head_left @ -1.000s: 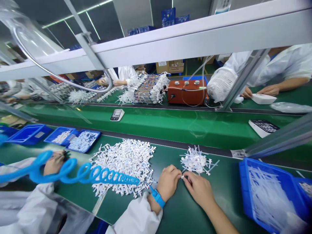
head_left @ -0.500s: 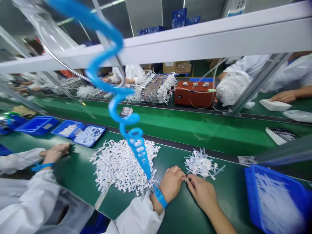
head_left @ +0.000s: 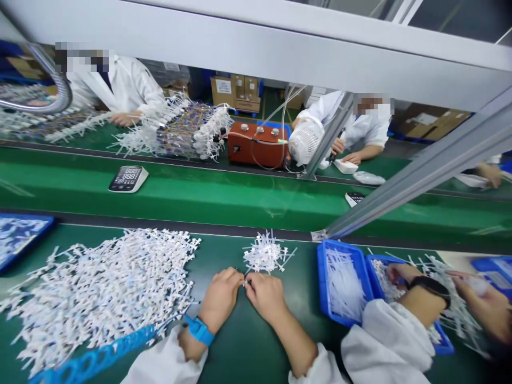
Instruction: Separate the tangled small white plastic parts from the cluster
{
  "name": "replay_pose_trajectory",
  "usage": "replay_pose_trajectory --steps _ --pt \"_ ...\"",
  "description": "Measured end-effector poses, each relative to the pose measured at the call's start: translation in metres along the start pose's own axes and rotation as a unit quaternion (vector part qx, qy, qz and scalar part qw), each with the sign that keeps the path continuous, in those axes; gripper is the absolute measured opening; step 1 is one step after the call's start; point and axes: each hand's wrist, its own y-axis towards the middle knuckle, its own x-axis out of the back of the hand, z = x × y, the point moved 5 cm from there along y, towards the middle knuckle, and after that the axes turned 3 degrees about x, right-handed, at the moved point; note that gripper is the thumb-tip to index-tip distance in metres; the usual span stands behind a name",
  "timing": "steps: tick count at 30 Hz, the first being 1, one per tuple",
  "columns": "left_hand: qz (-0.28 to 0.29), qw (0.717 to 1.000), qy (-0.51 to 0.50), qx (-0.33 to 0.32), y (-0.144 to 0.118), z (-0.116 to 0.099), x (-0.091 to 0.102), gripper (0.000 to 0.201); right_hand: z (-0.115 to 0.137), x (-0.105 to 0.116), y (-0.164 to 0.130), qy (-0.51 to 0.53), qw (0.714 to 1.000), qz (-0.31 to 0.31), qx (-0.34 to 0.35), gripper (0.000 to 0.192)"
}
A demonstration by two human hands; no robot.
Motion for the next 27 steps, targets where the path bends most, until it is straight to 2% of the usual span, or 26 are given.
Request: replay_pose_trajectory --steps 7,15,23,27 --pt "0.021 0.999 0.028 0.002 0.002 -0.001 -0.001 0.028 -0.003 -0.001 0.001 0.011 1.000 -0.003 0.011 0.012" --pt "0.044 0.998 0.036 -0.020 0.007 -0.005 0.004 0.022 -0.002 0.002 0.000 0.015 1.000 -0.002 0.016 0.012" --pt "0.024 0.996 -0.066 -0.049 0.006 0.008 0.008 0.021 0.000 0.005 0.000 0.029 0.999 0.006 0.012 0.016" --pt "0.030 0.996 -0.067 -0.048 0.007 0.007 0.008 0.023 0.000 0.005 -0.001 0.027 1.000 0.009 0.013 0.017"
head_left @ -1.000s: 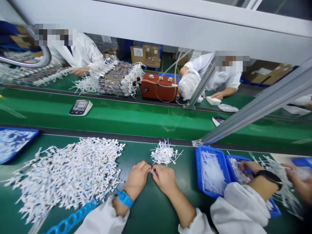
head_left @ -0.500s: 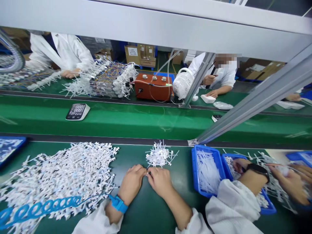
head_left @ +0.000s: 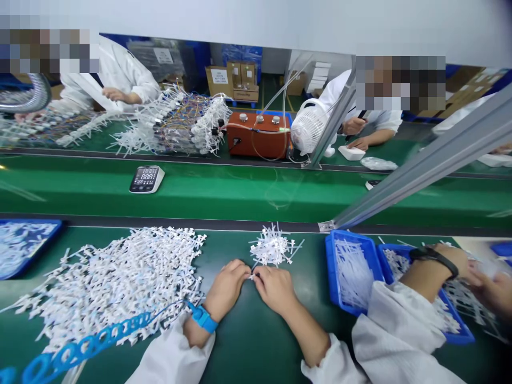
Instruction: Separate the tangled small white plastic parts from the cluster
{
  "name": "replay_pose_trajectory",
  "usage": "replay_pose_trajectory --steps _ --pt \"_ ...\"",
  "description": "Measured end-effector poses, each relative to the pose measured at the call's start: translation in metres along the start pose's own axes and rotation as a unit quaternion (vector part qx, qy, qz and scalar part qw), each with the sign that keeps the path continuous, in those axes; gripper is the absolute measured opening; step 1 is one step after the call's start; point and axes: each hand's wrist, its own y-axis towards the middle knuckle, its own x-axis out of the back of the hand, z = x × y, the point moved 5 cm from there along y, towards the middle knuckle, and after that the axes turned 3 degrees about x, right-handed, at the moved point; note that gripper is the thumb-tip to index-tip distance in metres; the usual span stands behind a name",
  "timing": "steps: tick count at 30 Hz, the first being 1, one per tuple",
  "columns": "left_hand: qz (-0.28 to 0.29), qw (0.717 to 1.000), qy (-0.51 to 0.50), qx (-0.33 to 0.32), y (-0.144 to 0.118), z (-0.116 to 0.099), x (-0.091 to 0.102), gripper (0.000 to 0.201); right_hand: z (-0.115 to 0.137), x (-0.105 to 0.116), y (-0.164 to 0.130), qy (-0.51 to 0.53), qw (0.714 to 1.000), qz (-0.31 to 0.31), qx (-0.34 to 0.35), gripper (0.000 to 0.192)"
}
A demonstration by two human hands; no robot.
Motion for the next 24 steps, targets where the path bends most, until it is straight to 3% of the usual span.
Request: replay_pose_trajectory --steps 10,17,24 --pt "0.019 0.999 0.043 0.024 0.004 -0.003 0.001 0.023 0.001 0.001 0.002 -0.013 1.000 -0.001 -0.010 0.017" --pt "0.033 0.991 0.127 0.016 0.002 -0.012 -0.001 0.025 0.001 0.001 0.001 -0.015 1.000 0.005 -0.006 0.018" --pt "0.005 0.996 0.084 -0.015 -0.004 -0.010 0.005 0.027 -0.001 0.006 -0.003 0.027 0.999 -0.026 0.004 0.017"
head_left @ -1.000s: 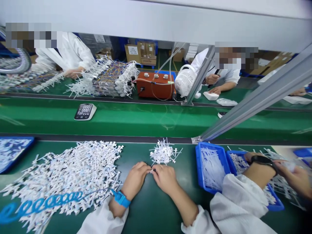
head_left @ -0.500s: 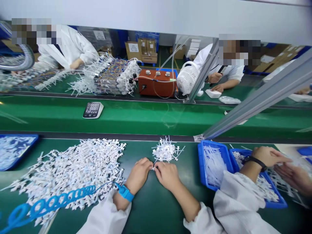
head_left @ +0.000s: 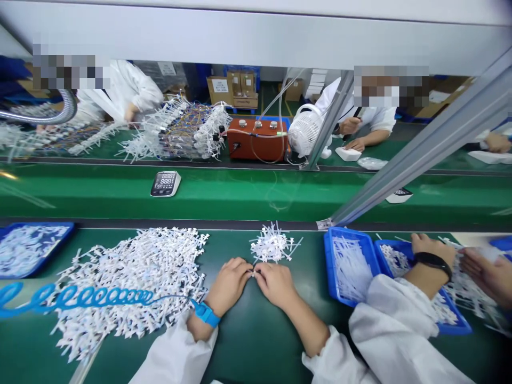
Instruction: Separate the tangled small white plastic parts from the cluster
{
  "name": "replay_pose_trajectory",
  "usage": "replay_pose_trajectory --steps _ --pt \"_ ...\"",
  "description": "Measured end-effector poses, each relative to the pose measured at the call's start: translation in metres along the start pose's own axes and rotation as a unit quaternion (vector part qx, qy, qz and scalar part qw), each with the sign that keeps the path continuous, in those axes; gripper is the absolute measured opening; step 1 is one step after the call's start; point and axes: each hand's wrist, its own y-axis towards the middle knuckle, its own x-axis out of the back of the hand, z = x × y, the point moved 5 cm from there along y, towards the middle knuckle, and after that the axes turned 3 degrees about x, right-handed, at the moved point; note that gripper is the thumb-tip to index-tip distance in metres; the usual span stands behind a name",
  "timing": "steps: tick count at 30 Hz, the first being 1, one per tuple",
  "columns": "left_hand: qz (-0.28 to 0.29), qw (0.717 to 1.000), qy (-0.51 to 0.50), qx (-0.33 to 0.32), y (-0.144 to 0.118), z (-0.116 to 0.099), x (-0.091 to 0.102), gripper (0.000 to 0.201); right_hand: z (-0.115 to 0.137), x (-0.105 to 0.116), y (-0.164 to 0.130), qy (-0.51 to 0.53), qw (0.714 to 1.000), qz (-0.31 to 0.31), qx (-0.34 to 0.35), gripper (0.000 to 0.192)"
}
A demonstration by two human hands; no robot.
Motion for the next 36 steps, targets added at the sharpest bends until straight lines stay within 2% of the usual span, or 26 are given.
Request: replay_pose_trajectory --steps 3,6,9,16,22,26,29,33,36 --pt "-0.041 0.999 0.002 -0.007 -0.007 0.000 0.010 0.027 0.000 0.004 -0.006 0.089 0.995 -0.041 0.037 0.018" --pt "-0.101 0.995 -0.014 -0.020 -0.014 -0.002 0.022 0.026 0.000 0.011 -0.012 0.186 0.973 -0.111 0.072 0.026" --pt "-0.143 0.988 -0.049 -0.037 -0.018 -0.004 0.029 0.022 -0.002 0.013 -0.014 0.236 0.959 -0.145 0.066 0.029" --pt "-0.148 0.978 -0.120 -0.081 -0.017 -0.012 0.032 0.015 0.002 0.007 -0.008 0.244 0.962 -0.112 0.055 0.026" --pt "-0.147 0.979 -0.132 -0.044 -0.014 -0.006 0.027 0.014 0.002 0.004 -0.010 0.235 0.961 -0.140 0.052 0.027" --pt "-0.137 0.981 -0.130 -0.039 -0.014 -0.003 0.023 0.015 0.003 0.003 -0.010 0.230 0.961 -0.140 0.060 0.025" --pt "-0.144 0.981 -0.128 -0.032 -0.012 -0.006 0.028 0.017 0.004 0.001 -0.010 0.224 0.965 -0.124 0.057 0.022" --pt "-0.174 0.979 -0.106 -0.011 0.010 -0.025 0.042 0.019 0.004 -0.005 -0.007 0.190 0.977 -0.087 0.044 0.015" --pt "-0.142 0.987 -0.066 -0.033 0.040 -0.050 0.043 0.017 0.002 -0.007 -0.005 0.172 0.980 -0.087 0.043 0.014"
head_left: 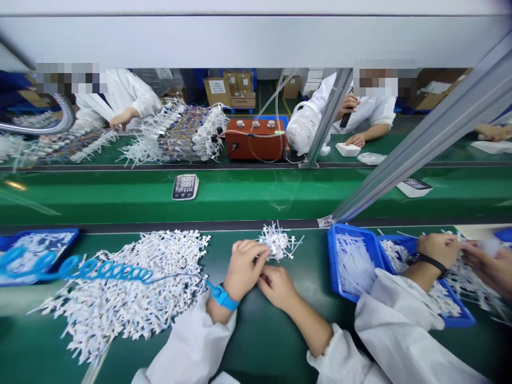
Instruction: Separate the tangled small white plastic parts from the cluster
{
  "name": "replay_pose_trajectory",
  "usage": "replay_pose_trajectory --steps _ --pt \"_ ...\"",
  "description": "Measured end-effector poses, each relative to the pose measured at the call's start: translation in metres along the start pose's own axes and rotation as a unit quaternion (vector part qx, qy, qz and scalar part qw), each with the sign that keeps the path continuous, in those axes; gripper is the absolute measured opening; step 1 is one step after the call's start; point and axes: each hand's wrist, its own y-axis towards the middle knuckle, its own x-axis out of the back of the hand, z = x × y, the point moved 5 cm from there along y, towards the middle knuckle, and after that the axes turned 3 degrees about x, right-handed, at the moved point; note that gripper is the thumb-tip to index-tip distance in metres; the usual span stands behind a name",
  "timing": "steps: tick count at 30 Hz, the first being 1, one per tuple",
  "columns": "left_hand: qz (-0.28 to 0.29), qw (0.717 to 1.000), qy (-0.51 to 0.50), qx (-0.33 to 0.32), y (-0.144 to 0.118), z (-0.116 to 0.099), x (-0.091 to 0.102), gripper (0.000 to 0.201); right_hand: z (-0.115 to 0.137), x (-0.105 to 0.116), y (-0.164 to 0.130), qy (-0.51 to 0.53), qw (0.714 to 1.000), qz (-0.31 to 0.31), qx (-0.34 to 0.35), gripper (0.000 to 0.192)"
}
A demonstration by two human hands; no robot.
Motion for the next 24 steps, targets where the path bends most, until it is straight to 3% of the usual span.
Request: replay_pose_trajectory --steps 3,6,12,14,18,24 --pt "0.020 0.998 0.062 -0.009 0.016 -0.013 -0.009 0.019 -0.001 0.001 0.000 0.000 1.000 -0.005 -0.003 0.017" --pt "0.002 0.992 0.125 0.011 0.007 -0.004 0.005 0.027 0.000 0.002 0.000 0.011 1.000 0.003 -0.008 0.015" --pt "0.051 0.969 0.226 0.084 -0.058 0.072 0.078 0.022 0.001 0.001 -0.003 -0.003 0.999 0.036 -0.020 0.015" --pt "0.088 0.960 0.246 0.099 -0.079 0.092 0.093 0.024 0.001 0.001 -0.003 -0.007 0.999 0.040 -0.025 0.015" --pt "0.146 0.952 0.256 0.084 -0.103 0.099 0.087 0.027 0.001 0.001 -0.003 -0.007 0.999 0.040 -0.024 0.015" --pt "0.161 0.944 0.268 0.107 -0.099 0.092 0.067 0.025 0.000 0.002 -0.002 -0.003 0.999 0.036 -0.019 0.015"
